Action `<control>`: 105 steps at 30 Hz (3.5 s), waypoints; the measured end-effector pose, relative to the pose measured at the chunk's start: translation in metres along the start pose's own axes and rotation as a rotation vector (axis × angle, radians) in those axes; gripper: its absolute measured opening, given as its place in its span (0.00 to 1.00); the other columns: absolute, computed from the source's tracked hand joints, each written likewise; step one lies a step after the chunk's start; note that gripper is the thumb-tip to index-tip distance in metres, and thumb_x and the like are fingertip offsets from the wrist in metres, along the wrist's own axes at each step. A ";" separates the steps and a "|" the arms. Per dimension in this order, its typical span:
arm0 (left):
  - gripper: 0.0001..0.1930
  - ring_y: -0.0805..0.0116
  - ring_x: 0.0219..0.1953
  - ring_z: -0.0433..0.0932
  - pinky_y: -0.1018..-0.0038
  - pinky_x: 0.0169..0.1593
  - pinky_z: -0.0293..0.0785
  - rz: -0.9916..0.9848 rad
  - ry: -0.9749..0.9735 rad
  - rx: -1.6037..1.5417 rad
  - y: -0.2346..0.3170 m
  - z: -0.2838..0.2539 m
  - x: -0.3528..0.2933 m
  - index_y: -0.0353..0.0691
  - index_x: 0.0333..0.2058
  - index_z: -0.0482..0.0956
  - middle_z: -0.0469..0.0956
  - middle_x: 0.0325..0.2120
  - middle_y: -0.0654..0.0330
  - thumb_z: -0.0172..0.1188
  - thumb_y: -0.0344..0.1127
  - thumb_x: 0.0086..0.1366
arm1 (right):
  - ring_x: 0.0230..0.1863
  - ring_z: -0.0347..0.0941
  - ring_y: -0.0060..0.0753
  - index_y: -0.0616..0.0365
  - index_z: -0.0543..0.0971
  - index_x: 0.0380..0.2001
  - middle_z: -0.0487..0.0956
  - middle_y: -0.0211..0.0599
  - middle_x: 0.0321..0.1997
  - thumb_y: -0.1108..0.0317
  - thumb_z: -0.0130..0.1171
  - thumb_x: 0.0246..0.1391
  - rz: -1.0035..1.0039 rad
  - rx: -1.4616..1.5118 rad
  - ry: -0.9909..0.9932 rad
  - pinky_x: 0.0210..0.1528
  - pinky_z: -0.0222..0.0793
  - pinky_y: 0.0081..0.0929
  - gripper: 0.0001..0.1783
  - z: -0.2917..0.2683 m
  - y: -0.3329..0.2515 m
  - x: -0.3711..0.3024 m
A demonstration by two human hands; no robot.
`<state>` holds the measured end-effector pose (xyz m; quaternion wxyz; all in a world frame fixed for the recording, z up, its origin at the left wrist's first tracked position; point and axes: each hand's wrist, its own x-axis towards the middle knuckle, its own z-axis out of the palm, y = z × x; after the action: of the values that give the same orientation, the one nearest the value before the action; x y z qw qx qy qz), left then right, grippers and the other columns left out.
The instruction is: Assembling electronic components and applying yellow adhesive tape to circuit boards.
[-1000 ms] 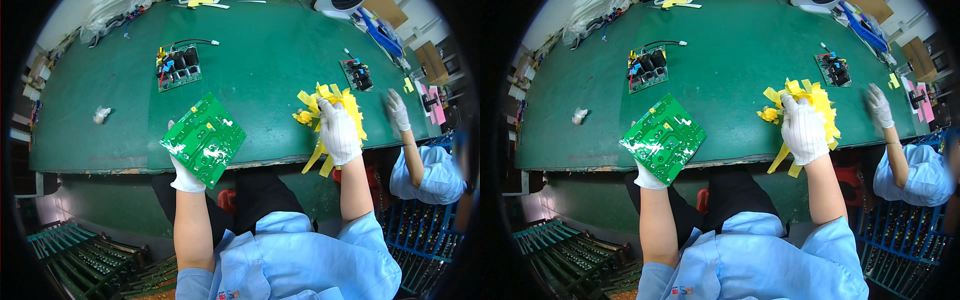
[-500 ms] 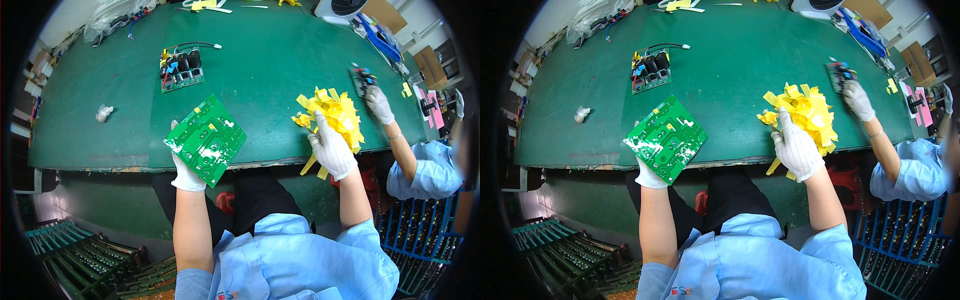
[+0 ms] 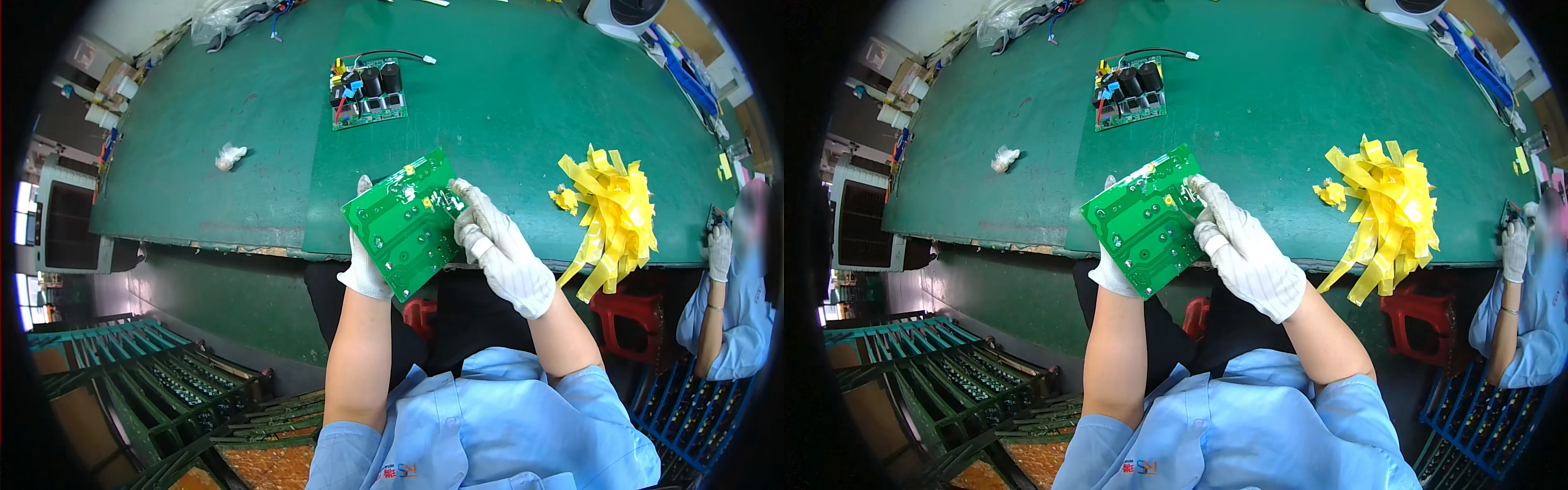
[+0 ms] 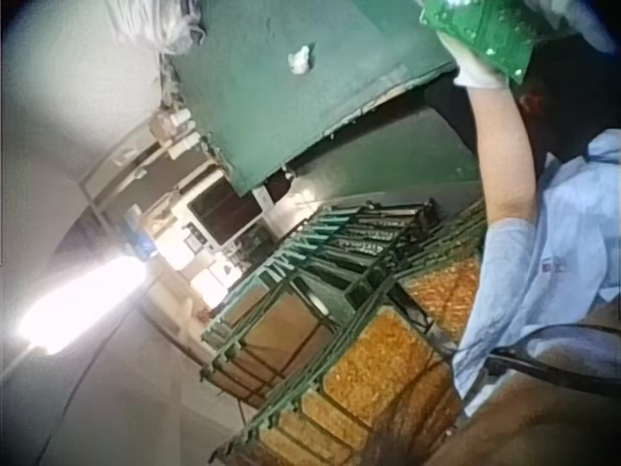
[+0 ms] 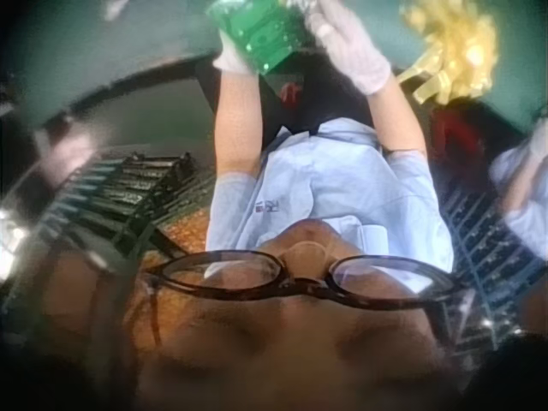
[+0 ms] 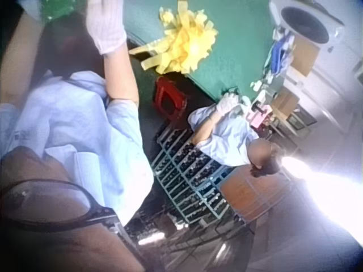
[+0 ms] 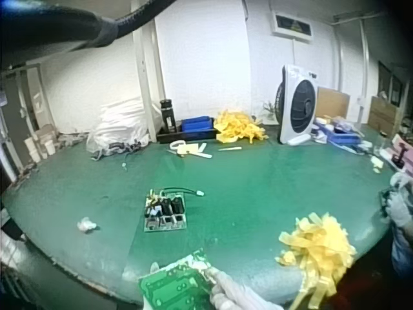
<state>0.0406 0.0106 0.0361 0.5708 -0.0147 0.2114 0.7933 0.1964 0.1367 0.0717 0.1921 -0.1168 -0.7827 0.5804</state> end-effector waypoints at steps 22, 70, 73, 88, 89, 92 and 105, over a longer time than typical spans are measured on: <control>0.30 0.57 0.49 0.79 0.58 0.52 0.76 0.045 0.122 -0.055 0.002 0.000 0.003 0.44 0.53 0.76 0.79 0.49 0.55 0.49 0.64 0.69 | 0.33 0.78 0.33 0.63 0.80 0.36 0.83 0.42 0.34 0.76 0.57 0.59 -0.001 -0.632 0.800 0.37 0.73 0.26 0.04 -0.161 0.027 -0.081; 0.38 0.56 0.46 0.81 0.58 0.48 0.80 -0.079 -0.138 -0.265 -0.005 -0.003 -0.002 0.42 0.60 0.70 0.77 0.50 0.49 0.42 0.70 0.67 | 0.36 0.76 0.50 0.59 0.76 0.45 0.75 0.45 0.37 0.73 0.58 0.55 -0.302 -0.436 0.271 0.33 0.74 0.40 0.13 0.036 0.016 0.007; 0.37 0.56 0.46 0.81 0.59 0.48 0.80 -0.050 -0.124 -0.213 -0.003 -0.007 0.000 0.42 0.59 0.72 0.79 0.49 0.50 0.41 0.69 0.68 | 0.37 0.76 0.50 0.59 0.75 0.49 0.75 0.47 0.39 0.75 0.56 0.54 -0.234 -0.469 0.284 0.34 0.74 0.40 0.17 0.035 0.009 0.006; 0.38 0.51 0.51 0.79 0.51 0.52 0.78 -0.031 0.111 0.017 -0.006 -0.001 -0.001 0.46 0.60 0.71 0.77 0.53 0.52 0.40 0.71 0.68 | 0.41 0.75 0.48 0.61 0.76 0.50 0.78 0.47 0.42 0.78 0.50 0.58 -0.288 -0.311 0.393 0.43 0.73 0.37 0.16 0.010 0.000 0.035; 0.38 0.51 0.52 0.78 0.51 0.53 0.77 -0.051 0.062 -0.014 -0.006 0.001 -0.002 0.46 0.61 0.71 0.76 0.55 0.52 0.40 0.72 0.68 | 0.40 0.76 0.48 0.60 0.76 0.50 0.78 0.47 0.43 0.78 0.51 0.58 -0.284 -0.320 0.353 0.42 0.74 0.37 0.17 0.012 -0.003 0.038; 0.39 0.51 0.54 0.77 0.50 0.56 0.75 -0.087 -0.028 -0.107 -0.006 -0.002 0.000 0.48 0.62 0.69 0.74 0.56 0.52 0.38 0.73 0.67 | 0.37 0.77 0.51 0.57 0.76 0.51 0.77 0.47 0.41 0.77 0.52 0.55 -0.286 -0.371 0.288 0.37 0.75 0.39 0.18 0.017 -0.010 0.045; 0.41 0.52 0.55 0.76 0.49 0.57 0.74 -0.079 -0.021 -0.054 -0.005 -0.003 0.000 0.47 0.62 0.70 0.74 0.56 0.53 0.37 0.74 0.66 | 0.36 0.76 0.53 0.59 0.73 0.44 0.76 0.46 0.35 0.75 0.56 0.55 -0.238 -0.428 0.176 0.37 0.73 0.42 0.12 0.015 -0.004 0.046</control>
<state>0.0445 0.0109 0.0321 0.6032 -0.0300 0.1831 0.7757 0.1482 0.1410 0.0790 0.2973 -0.1119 -0.8762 0.3626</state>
